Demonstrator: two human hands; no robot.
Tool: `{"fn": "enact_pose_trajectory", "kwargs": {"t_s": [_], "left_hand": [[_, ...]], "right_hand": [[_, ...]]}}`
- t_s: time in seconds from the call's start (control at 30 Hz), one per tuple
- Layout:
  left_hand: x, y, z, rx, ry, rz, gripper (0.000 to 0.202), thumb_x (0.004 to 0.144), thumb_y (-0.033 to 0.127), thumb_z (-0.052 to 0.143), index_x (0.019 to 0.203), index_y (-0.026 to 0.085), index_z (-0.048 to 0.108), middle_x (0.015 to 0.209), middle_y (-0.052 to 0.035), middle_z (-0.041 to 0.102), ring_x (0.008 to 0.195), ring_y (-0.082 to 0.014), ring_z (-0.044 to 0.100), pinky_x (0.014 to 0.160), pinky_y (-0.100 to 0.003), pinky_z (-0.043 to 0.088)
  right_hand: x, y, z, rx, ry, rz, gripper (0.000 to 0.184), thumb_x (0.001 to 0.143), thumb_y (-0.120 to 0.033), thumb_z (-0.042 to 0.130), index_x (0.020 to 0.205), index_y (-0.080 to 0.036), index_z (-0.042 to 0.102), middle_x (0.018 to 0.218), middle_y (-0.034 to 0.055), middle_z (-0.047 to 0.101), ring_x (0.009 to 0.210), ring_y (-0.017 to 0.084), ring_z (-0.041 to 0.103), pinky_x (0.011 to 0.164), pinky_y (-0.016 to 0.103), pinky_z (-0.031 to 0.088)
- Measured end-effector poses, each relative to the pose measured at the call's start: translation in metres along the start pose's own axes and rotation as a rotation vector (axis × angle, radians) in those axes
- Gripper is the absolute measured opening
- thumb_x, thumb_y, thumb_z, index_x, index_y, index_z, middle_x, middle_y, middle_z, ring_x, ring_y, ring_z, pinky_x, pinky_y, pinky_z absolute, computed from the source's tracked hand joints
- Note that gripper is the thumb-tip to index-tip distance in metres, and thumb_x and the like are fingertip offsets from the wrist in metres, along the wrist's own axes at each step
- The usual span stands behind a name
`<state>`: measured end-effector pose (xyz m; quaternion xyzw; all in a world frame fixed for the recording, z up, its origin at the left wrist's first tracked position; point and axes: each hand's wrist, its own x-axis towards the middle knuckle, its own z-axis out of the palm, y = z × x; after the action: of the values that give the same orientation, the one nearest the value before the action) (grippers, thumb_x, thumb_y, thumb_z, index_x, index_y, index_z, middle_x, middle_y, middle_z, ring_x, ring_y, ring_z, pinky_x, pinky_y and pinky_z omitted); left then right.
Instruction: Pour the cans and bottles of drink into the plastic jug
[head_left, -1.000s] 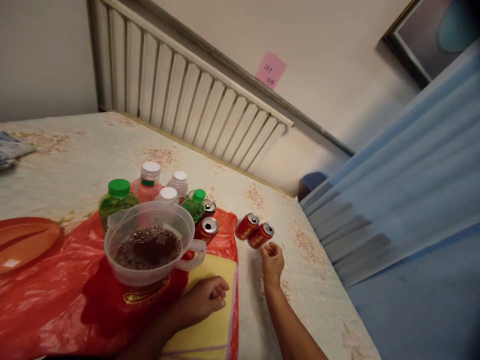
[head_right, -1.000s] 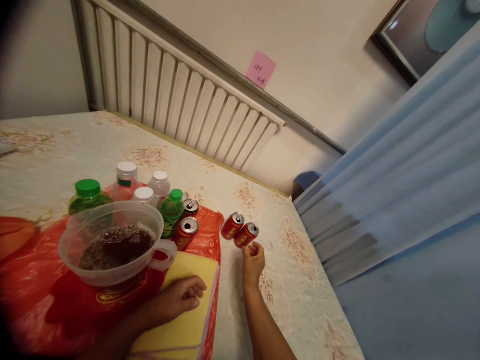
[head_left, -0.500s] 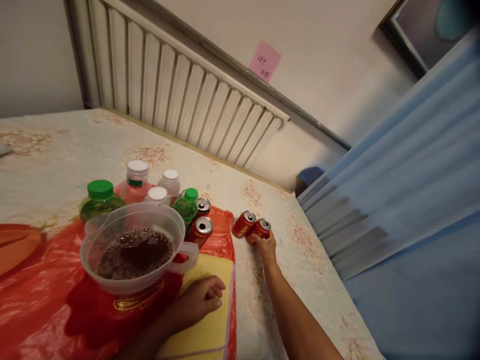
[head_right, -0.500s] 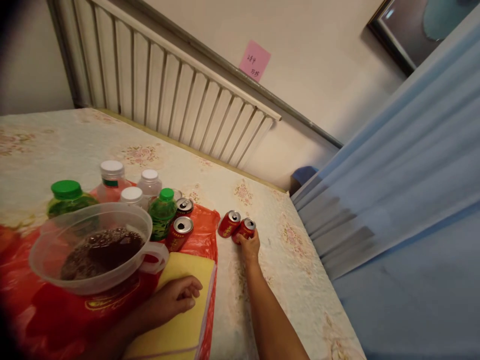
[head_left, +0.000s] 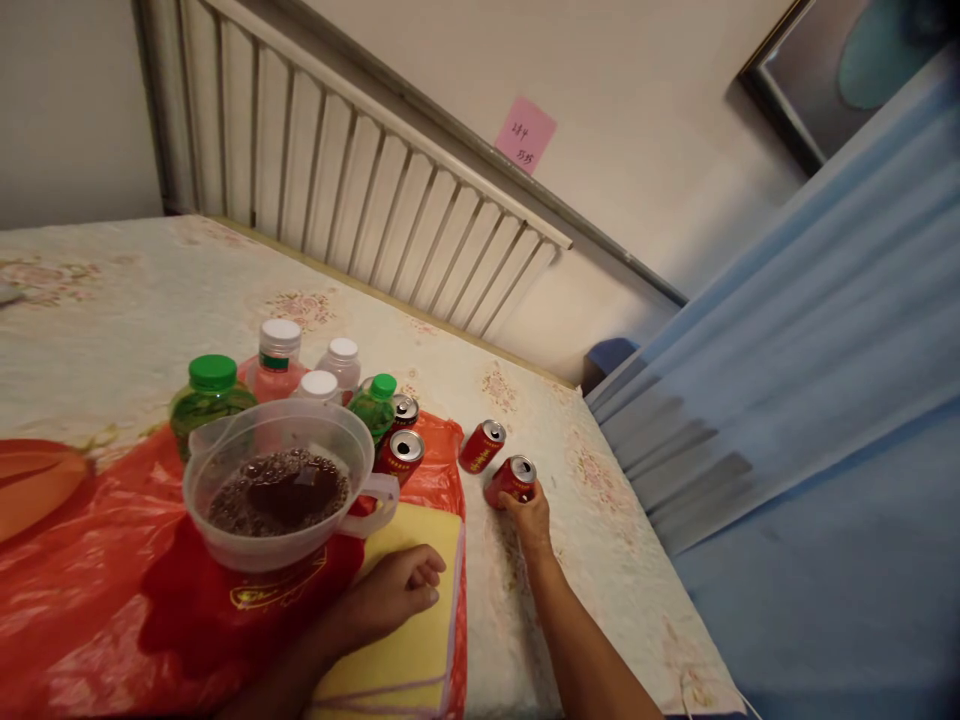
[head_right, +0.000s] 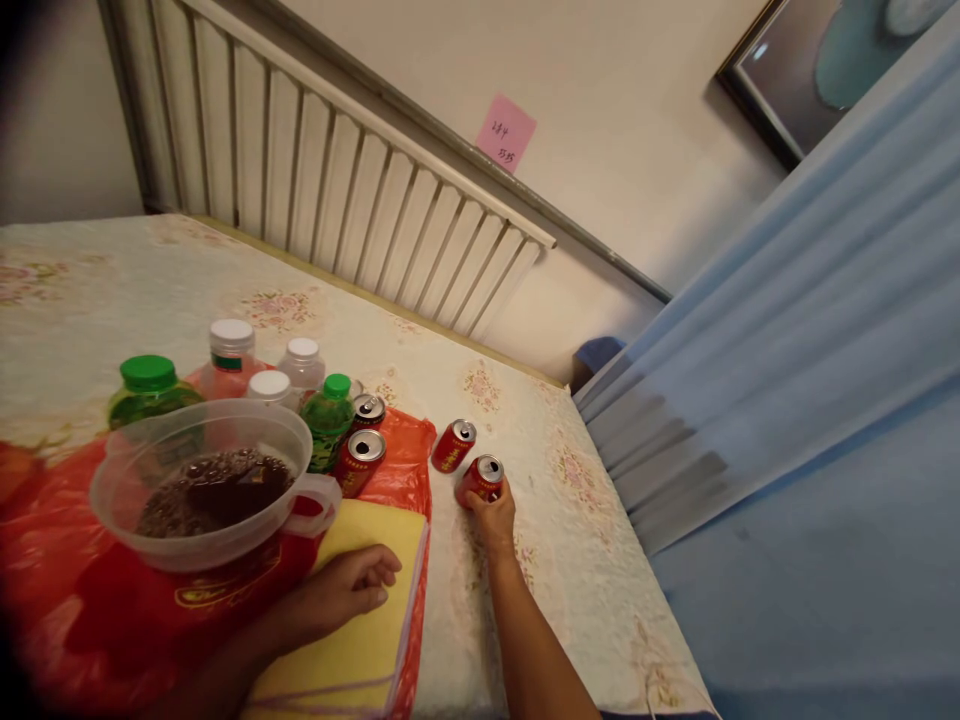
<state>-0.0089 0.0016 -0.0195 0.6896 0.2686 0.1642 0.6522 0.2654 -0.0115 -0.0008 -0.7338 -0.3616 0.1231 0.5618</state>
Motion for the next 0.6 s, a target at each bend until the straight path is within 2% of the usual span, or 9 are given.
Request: {"fn": "enact_pose_trajectory", "kwargs": {"t_s": [0.1,0.23,0.47,0.6], "left_hand": [[0.0,-0.003,0.001,-0.004,0.005,0.007,0.033,0.072,0.027,0.057,0.103,0.017,0.061,0.1,-0.0063,0.065,0.092,-0.0191,0.059,0.084,-0.03,0.048],[0.0,-0.004,0.0,-0.001,0.003,0.017,0.033,0.073,0.028,0.056,0.103,0.016,0.061,0.099,-0.0071,0.065,0.092,-0.0196,0.059,0.084,-0.031,0.048],[0.001,-0.005,0.0,-0.023,-0.001,0.027,0.032,0.073,0.028,0.055,0.103,0.016,0.062,0.099,-0.0071,0.065,0.092,-0.0203,0.06,0.083,-0.031,0.049],[0.003,-0.009,0.001,-0.018,0.01,0.022,0.032,0.074,0.028,0.055,0.103,0.017,0.062,0.098,-0.0067,0.065,0.092,-0.0206,0.06,0.082,-0.031,0.049]], "right_hand": [[-0.004,-0.001,-0.005,0.033,-0.056,0.002,0.047,0.054,-0.026,0.075,0.098,-0.016,0.065,0.084,0.0036,0.072,0.075,0.023,0.064,0.07,0.032,0.051],[-0.005,0.0,-0.006,0.083,-0.084,-0.002,0.054,0.055,-0.03,0.075,0.106,-0.016,0.063,0.097,0.0068,0.073,0.084,0.024,0.067,0.075,0.033,0.052],[-0.013,0.003,0.006,-0.078,0.093,0.047,0.049,0.05,-0.036,0.079,0.092,-0.015,0.063,0.084,0.0069,0.072,0.074,0.024,0.064,0.069,0.033,0.05],[-0.023,0.008,0.006,-0.096,0.066,0.045,0.051,0.051,-0.035,0.08,0.095,-0.014,0.064,0.086,0.007,0.071,0.074,0.023,0.064,0.068,0.033,0.05]]}}
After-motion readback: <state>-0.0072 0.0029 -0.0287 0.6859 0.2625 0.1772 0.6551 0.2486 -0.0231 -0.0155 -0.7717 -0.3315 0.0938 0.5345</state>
